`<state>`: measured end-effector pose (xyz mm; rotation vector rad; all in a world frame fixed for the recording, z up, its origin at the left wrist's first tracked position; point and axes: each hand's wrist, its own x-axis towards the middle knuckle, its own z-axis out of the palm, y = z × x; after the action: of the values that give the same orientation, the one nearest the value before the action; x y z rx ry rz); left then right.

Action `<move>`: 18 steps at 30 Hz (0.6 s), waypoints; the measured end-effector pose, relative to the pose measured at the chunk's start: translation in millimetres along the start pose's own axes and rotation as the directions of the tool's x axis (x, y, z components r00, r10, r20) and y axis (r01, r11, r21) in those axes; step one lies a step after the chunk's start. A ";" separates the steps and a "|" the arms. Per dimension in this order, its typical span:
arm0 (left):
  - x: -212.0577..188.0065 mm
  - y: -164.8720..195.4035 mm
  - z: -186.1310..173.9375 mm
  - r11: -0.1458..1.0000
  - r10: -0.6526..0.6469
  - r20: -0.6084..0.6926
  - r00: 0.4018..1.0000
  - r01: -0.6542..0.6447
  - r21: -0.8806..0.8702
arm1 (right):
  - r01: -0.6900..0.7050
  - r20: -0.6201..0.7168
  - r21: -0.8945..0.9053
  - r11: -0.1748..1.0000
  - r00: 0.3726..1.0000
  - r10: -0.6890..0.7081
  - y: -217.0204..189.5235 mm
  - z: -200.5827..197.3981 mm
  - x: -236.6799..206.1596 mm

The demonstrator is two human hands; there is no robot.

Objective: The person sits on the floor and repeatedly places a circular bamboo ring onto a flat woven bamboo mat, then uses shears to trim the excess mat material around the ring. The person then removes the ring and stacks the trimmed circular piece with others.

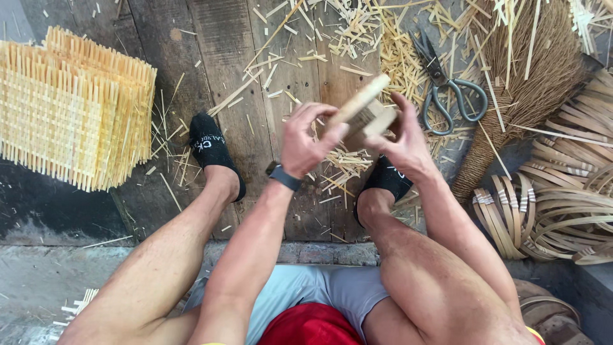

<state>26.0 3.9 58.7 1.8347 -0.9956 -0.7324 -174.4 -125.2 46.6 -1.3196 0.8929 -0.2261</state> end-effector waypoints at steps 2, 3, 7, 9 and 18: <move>9.4 14.9 20.9 1.000 0.003 0.049 0.999 -0.003 0.008 | -0.047 -0.111 -0.192 0.980 0.993 0.025 -7.3 16.2 5.6; 12.4 19.1 28.5 0.998 0.039 0.056 0.998 -0.042 0.043 | -0.077 -0.170 -0.284 0.956 0.985 0.029 -8.4 23.6 7.9; 16.7 23.2 46.3 0.962 0.179 0.085 0.980 -0.192 0.192 | -0.153 -0.217 -0.201 0.968 0.970 0.109 -4.3 35.8 13.1; 15.3 21.0 45.9 0.920 0.266 0.091 0.960 -0.280 0.275 | -0.138 -0.210 -0.184 0.973 0.973 0.098 -1.7 35.8 14.7; 30.9 4.4 34.4 0.956 0.115 0.113 0.987 -0.141 0.256 | -0.096 -0.228 -0.404 0.910 0.974 0.002 -15.0 38.4 24.3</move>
<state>12.6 -38.5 45.7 1.9523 -1.3157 -0.6391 -127.5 -116.0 48.9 -1.6847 1.2106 -0.1505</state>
